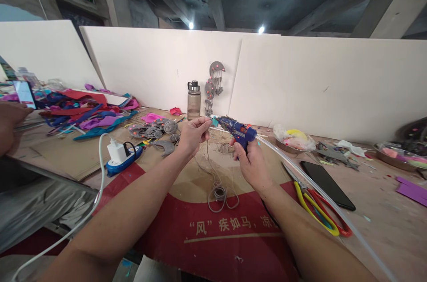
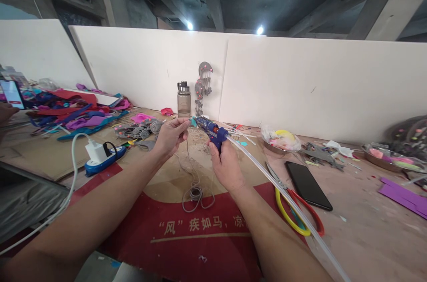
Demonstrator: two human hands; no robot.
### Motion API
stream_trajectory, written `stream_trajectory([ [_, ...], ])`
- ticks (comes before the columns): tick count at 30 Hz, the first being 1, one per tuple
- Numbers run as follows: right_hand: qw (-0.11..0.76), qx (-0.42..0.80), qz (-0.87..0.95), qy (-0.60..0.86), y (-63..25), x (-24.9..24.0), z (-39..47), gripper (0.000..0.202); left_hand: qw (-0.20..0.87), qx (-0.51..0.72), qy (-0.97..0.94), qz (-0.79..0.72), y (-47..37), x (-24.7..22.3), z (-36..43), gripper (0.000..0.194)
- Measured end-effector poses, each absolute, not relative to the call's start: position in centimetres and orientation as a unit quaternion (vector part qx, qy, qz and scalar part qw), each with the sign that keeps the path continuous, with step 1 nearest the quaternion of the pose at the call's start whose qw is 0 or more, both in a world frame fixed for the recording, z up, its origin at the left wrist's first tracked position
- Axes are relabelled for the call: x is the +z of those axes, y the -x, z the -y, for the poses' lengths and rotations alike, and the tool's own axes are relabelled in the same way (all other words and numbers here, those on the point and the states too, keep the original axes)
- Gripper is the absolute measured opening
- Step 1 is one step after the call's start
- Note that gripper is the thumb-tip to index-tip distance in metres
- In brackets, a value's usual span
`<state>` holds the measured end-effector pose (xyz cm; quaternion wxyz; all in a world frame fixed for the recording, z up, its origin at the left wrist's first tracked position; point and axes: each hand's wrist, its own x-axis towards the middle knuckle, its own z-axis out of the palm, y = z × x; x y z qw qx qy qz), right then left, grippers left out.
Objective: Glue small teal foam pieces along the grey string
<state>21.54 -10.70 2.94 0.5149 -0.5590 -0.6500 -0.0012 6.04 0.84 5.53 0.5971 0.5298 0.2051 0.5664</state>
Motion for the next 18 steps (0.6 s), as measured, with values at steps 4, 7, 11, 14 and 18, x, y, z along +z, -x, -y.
stream_trajectory([
  [4,0.52,0.006,0.652,0.552,-21.53,2.92,10.7,0.024,0.596,0.563,-0.534,-0.205,-6.05,5.45,-0.95,0.04],
  [7,0.519,0.001,0.649,0.556,-21.53,2.92,10.69,0.023,0.594,0.56,-0.539,-0.206,-6.07,5.42,-0.91,0.039],
  [11,0.518,-0.001,0.649,0.557,-21.47,3.06,10.75,0.024,0.595,0.56,-0.539,-0.207,-6.06,5.46,-0.84,0.039],
  [14,0.516,-0.001,0.65,0.558,-21.46,3.07,10.77,0.025,0.596,0.562,-0.534,-0.208,-6.02,5.48,-0.85,0.039],
  [18,0.514,-0.009,0.65,0.559,-21.61,2.86,10.64,0.026,0.595,0.562,-0.537,-0.207,-6.0,5.47,-0.84,0.039],
])
